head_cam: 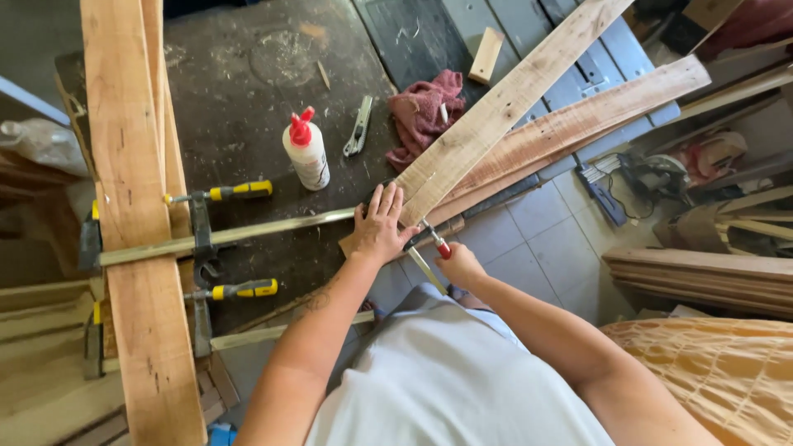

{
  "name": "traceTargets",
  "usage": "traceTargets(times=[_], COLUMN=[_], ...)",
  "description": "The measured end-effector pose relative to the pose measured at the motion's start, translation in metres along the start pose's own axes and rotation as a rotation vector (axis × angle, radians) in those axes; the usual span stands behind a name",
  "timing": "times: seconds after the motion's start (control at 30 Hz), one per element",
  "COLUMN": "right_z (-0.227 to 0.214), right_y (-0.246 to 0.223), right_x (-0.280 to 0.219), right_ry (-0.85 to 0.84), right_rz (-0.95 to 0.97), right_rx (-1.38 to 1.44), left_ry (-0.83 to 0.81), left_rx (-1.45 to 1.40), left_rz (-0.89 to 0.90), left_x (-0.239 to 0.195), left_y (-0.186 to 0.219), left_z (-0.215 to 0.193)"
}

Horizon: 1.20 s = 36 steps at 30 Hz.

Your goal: The person is applying wood glue to the edges of several wooden planks and then using bar clamps and F-clamps to press them together into a single panel.

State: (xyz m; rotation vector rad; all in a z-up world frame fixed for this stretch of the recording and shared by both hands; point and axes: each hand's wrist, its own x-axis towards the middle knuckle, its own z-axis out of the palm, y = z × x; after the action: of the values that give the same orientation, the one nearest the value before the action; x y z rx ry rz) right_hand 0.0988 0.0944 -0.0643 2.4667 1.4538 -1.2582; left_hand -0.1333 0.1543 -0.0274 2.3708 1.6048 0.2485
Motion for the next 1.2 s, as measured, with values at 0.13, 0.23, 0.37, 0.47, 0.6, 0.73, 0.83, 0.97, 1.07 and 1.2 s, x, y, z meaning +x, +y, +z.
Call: traceTargets(times=[0.13, 0.23, 0.37, 0.47, 0.6, 0.73, 0.83, 0.97, 1.07, 1.2], right_z=[-0.008, -0.017, -0.058, -0.091, -0.130, -0.157, -0.159, -0.139, -0.129, -0.116], right_y=[-0.026, -0.032, -0.037, -0.031, -0.048, -0.109, -0.141, -0.157, -0.155, -0.153], right_x=[-0.046, -0.056, -0.071, -0.051, -0.001, 0.027, 0.053, 0.114, 0.125, 0.142], right_ry=[0.098, 0.118, -0.087, -0.201, 0.054, -0.001, -0.121, -0.076, -0.150, -0.152], right_rz=[0.026, 0.015, -0.263, -0.546, -0.976, -1.271, -1.472, -1.785, -1.850, -1.892], right_rx=[-0.195, -0.256, -0.302, -0.391, -0.484, -0.578, -0.711, -0.829, -0.790, -0.682], left_ry=[0.018, 0.067, 0.341, 0.415, 0.142, -0.087, -0.205, -0.222, -0.109, 0.018], left_rx=[0.006, 0.014, -0.051, -0.151, -0.331, -0.434, -0.445, -0.461, -0.596, -0.665], left_rz=[0.005, 0.023, 0.002, -0.019, -0.119, -0.328, -0.549, -0.952, -1.241, -1.589], left_x=[0.000, 0.000, -0.005, -0.024, -0.054, -0.056, -0.043, -0.015, 0.004, 0.029], left_y=[0.000, 0.001, 0.018, 0.047, 0.095, 0.131, 0.142, 0.166, 0.200, 0.202], left_z=[0.007, 0.009, 0.017, 0.041, 0.048, -0.004, 0.007, 0.041, 0.028, 0.039])
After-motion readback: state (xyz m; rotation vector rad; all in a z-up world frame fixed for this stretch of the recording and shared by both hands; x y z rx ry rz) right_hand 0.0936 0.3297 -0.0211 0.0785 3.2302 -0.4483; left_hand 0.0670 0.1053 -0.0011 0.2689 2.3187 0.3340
